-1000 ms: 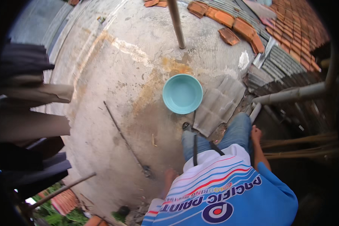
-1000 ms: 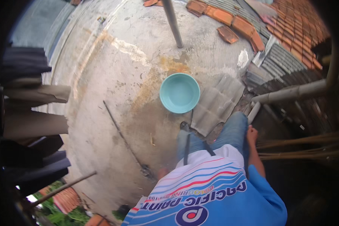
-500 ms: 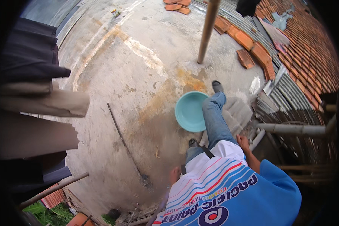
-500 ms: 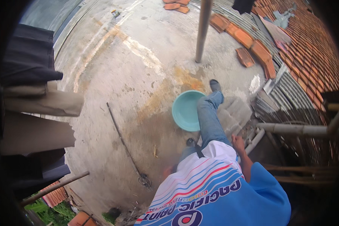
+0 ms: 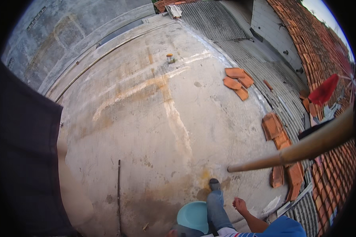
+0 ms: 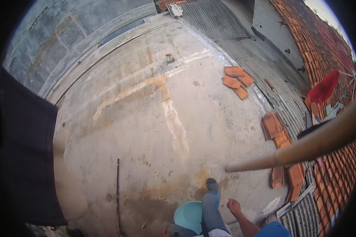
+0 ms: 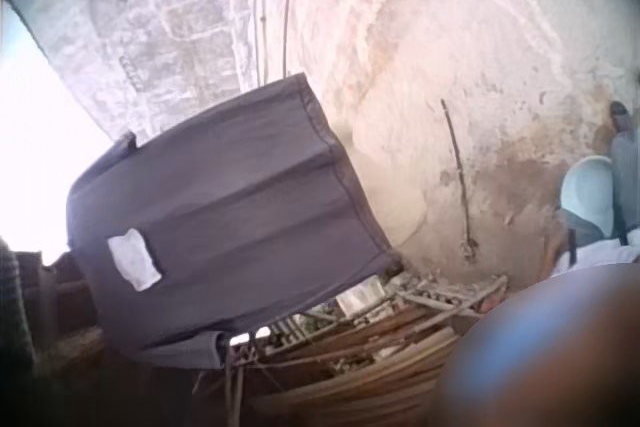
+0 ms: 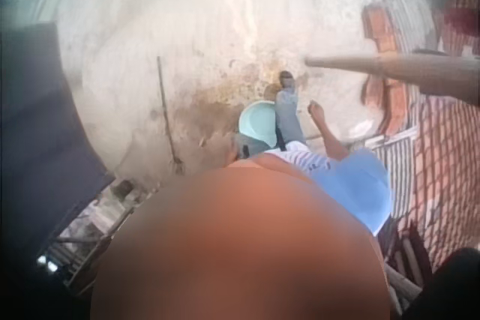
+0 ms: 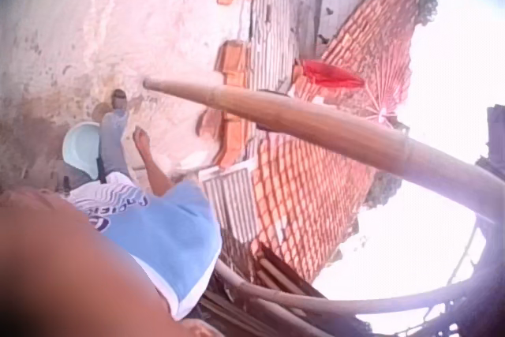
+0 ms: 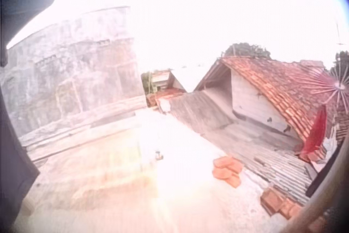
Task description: The person carries a bundle of long bamboo strips across a rooftop, places them under a shelter, and then works on the ground to split a bamboo strip using a machete. The person handles the strips by hand and uses the machete to split one strip into smaller pieces.
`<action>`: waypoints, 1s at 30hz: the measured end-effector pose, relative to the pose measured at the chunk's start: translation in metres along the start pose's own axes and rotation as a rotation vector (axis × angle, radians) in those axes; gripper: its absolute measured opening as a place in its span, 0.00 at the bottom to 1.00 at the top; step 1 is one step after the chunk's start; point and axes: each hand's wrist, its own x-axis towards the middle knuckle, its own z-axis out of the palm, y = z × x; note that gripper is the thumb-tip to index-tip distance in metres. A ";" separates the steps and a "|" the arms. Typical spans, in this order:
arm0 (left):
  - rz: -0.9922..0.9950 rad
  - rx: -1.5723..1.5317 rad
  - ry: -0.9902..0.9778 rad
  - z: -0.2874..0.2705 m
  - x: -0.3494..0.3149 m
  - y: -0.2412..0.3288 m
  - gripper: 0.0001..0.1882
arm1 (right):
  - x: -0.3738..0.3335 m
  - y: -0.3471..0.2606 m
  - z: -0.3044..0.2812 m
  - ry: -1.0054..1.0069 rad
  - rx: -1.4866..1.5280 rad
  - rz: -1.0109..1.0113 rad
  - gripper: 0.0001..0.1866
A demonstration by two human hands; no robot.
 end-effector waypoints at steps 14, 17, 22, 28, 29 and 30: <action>-0.074 -0.285 0.192 -0.073 0.231 0.227 0.23 | 0.310 -0.404 0.039 -0.335 -0.281 -0.181 0.26; -0.223 -0.187 0.153 -0.119 0.300 0.278 0.22 | 0.369 -0.370 0.023 -0.203 -0.593 -0.223 0.21; -0.315 -0.103 0.079 -0.199 0.390 0.334 0.20 | 0.391 -0.448 -0.004 0.081 -0.284 0.212 0.19; -0.200 -0.613 0.222 -0.275 0.528 0.449 0.17 | 0.467 -0.686 0.080 -0.007 -0.155 0.102 0.17; 0.008 -0.657 0.191 -0.301 0.561 0.502 0.16 | 0.490 -0.721 0.105 -0.042 -0.128 0.030 0.17; 0.142 -0.619 0.240 -0.324 0.592 0.568 0.16 | 0.515 -0.757 0.133 -0.084 -0.102 -0.041 0.17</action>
